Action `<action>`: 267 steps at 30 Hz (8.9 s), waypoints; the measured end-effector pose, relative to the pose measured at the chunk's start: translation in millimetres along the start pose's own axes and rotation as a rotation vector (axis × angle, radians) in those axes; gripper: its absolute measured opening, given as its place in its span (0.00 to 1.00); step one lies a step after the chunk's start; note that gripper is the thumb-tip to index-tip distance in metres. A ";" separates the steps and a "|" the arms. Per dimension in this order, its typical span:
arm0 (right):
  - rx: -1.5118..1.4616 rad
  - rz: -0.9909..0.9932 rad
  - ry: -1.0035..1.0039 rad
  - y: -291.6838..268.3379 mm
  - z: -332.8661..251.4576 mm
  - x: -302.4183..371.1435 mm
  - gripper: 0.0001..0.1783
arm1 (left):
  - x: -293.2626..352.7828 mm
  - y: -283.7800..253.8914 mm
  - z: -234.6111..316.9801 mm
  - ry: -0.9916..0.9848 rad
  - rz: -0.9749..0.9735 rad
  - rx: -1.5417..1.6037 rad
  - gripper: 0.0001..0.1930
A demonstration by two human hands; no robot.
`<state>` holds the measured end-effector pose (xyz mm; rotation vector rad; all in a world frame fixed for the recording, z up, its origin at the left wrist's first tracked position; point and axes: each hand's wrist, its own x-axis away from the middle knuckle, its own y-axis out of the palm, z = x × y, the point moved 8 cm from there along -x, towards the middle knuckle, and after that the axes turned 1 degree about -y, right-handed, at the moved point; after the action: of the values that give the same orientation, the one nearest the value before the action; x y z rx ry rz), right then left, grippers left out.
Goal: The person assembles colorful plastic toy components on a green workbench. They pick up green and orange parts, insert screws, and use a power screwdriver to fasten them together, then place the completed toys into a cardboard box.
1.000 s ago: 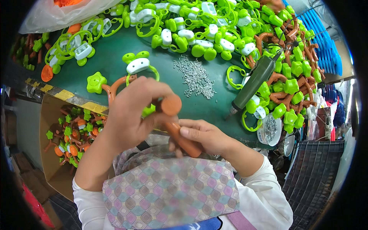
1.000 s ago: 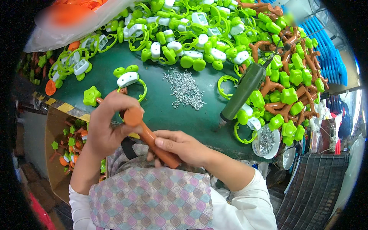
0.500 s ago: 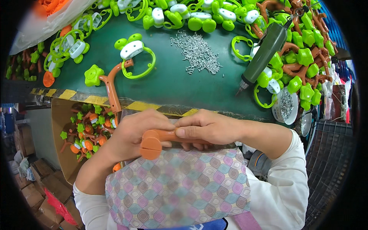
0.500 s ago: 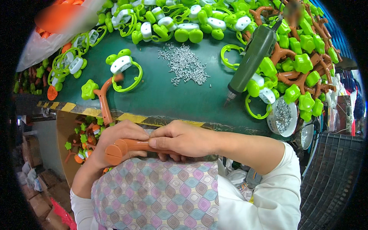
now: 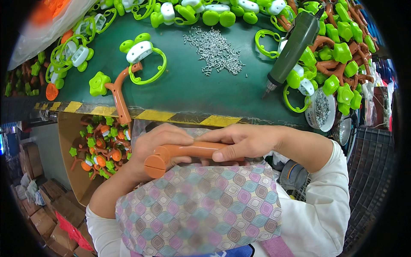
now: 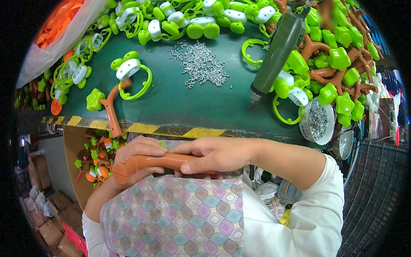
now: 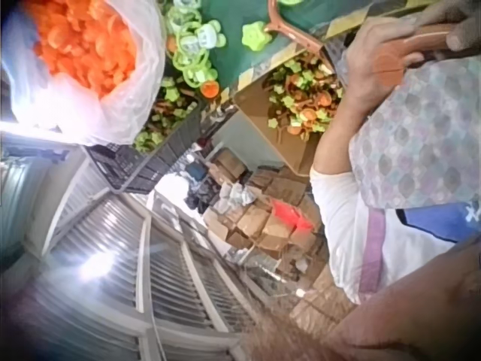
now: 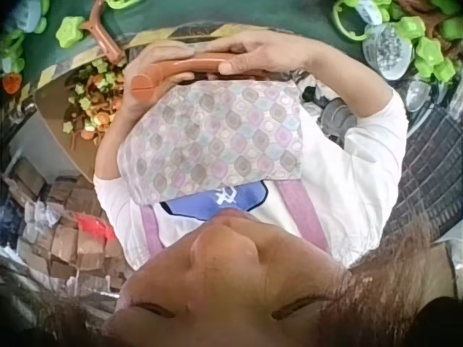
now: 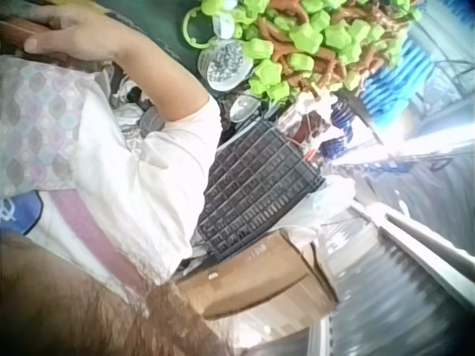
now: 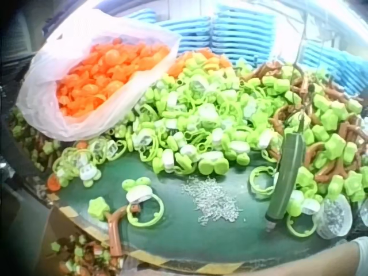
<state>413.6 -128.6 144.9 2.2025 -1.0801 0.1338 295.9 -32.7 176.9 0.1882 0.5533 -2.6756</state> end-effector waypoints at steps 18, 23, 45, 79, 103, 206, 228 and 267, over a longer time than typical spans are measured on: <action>1.129 0.953 -0.305 -40.4 -17.9 26.1 0.37 | 5.1 -14.6 -61.1 -0.633 0.230 0.362 0.20; 1.196 1.017 -0.359 -34.5 -23.4 22.0 0.35 | 7.5 -15.6 -64.0 -0.436 0.351 0.087 0.17; 0.355 0.887 -0.281 -109.0 -83.5 -50.1 0.19 | -12.2 -108.5 -77.8 -0.012 0.492 -0.685 0.06; 1.962 0.915 -1.280 -71.8 -404.7 -291.8 0.10 | -32.9 -110.5 -87.7 -0.094 0.245 -0.922 0.17; 1.216 0.223 -0.424 -38.0 -125.9 -112.7 0.20 | -17.5 -147.5 -88.3 -0.197 0.333 -0.727 0.09; 2.279 1.535 -0.700 -236.1 -577.8 -194.9 0.18 | -8.7 -91.6 -151.2 -0.373 0.740 1.199 0.36; 1.464 0.782 -0.695 -57.0 -160.1 -118.5 0.55 | 3.9 -98.1 -125.3 -0.252 0.794 1.137 0.33; 1.692 0.734 -0.852 -19.1 -163.8 -139.1 0.40 | 4.1 -87.7 -103.2 -0.072 0.664 1.135 0.39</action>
<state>368.3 72.0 210.1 3.1024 -3.0336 0.6623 261.4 81.6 112.8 0.4701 -0.9400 -2.0056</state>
